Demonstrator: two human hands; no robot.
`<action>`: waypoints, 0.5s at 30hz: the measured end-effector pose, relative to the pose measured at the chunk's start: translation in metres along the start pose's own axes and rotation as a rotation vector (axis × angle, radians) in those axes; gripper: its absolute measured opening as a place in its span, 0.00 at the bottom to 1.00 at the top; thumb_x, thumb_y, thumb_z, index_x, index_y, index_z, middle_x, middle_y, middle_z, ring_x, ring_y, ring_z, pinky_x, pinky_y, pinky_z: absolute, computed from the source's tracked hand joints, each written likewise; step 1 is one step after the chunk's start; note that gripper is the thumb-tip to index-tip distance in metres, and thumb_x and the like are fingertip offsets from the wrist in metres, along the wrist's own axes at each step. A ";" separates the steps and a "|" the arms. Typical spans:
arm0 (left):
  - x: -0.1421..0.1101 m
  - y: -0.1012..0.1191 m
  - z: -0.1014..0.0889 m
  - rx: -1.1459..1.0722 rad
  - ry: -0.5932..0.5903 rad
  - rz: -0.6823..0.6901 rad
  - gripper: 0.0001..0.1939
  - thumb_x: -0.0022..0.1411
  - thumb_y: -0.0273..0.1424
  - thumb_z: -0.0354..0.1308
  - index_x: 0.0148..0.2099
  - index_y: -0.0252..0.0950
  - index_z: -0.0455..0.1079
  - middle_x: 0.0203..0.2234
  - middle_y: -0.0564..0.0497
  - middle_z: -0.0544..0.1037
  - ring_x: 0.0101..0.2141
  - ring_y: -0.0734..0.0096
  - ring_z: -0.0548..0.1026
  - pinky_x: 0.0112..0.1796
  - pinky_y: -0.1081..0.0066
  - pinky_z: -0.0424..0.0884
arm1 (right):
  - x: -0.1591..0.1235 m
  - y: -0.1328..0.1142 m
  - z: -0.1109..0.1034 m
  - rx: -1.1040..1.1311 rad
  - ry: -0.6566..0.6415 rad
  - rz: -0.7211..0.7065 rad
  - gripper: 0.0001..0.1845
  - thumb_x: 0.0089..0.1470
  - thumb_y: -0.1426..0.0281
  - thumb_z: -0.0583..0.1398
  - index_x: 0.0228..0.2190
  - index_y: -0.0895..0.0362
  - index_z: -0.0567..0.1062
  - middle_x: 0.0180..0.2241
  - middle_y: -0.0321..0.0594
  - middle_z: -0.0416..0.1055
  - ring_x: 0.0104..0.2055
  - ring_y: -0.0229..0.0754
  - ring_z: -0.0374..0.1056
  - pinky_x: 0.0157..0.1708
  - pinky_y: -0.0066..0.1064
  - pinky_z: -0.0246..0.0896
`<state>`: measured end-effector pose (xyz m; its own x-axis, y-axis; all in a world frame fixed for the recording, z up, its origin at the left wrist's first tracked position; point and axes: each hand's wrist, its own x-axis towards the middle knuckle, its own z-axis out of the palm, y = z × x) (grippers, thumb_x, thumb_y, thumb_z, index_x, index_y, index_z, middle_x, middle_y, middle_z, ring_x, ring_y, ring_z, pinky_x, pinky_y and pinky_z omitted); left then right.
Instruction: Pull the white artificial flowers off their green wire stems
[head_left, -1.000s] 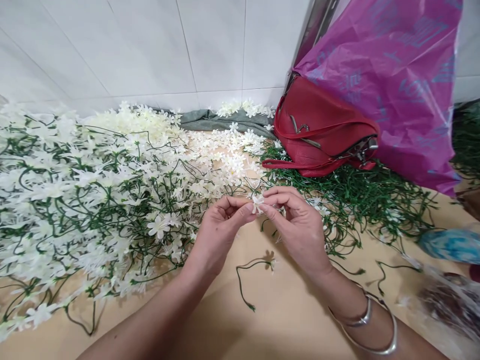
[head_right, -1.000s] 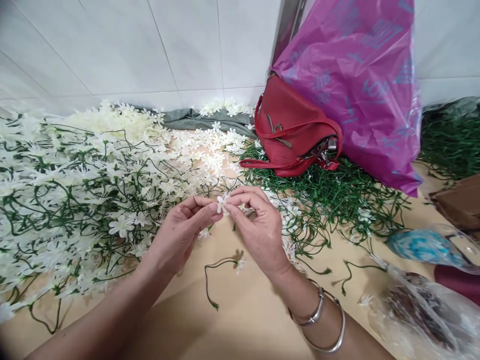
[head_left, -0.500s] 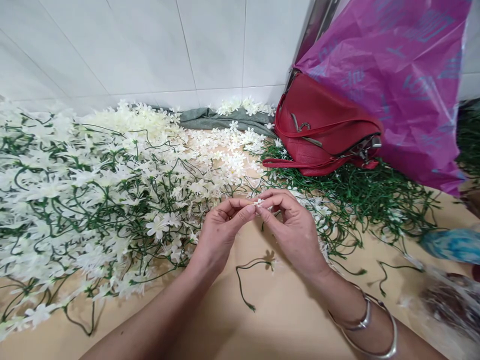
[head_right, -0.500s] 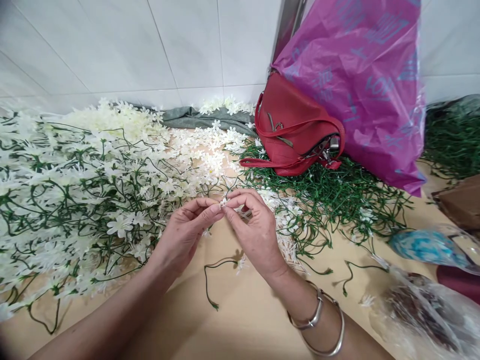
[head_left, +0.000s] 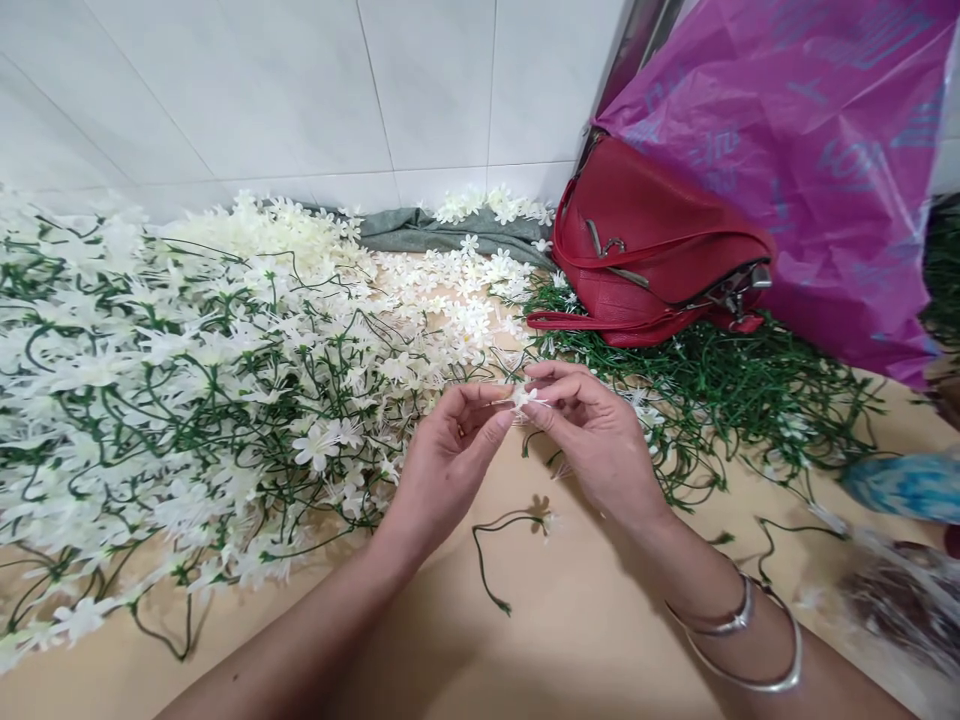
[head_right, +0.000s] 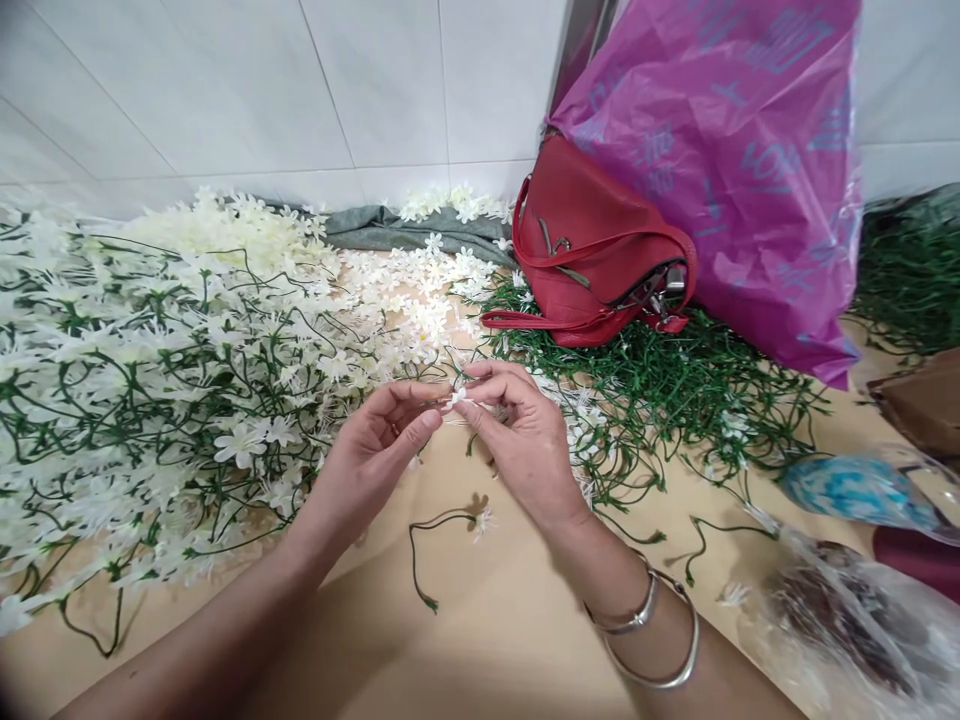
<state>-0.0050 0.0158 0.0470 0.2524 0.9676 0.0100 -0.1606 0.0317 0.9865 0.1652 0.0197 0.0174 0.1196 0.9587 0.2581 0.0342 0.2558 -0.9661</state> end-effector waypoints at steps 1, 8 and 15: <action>-0.003 0.005 -0.002 0.083 -0.010 0.037 0.08 0.69 0.30 0.61 0.49 0.36 0.72 0.46 0.47 0.79 0.47 0.68 0.78 0.51 0.68 0.71 | 0.001 0.001 -0.001 0.020 0.011 0.011 0.05 0.56 0.71 0.68 0.30 0.52 0.78 0.50 0.40 0.74 0.52 0.45 0.71 0.52 0.39 0.63; -0.048 0.019 -0.029 0.856 -0.810 0.221 0.09 0.65 0.23 0.65 0.46 0.38 0.74 0.44 0.48 0.81 0.47 0.62 0.78 0.47 0.67 0.70 | 0.005 0.008 -0.004 0.024 0.073 0.059 0.07 0.53 0.70 0.69 0.28 0.53 0.76 0.31 0.34 0.75 0.35 0.39 0.70 0.41 0.34 0.63; -0.059 -0.008 -0.033 1.060 -0.787 0.365 0.10 0.76 0.27 0.52 0.38 0.37 0.70 0.36 0.51 0.80 0.41 0.66 0.75 0.45 0.66 0.67 | 0.009 0.002 -0.004 0.034 0.080 0.032 0.07 0.51 0.71 0.69 0.27 0.53 0.75 0.27 0.32 0.72 0.30 0.37 0.66 0.36 0.31 0.62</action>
<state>-0.0500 -0.0336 0.0336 0.8812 0.4716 0.0326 0.3765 -0.7418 0.5550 0.1700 0.0286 0.0181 0.1986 0.9540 0.2247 -0.0044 0.2301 -0.9731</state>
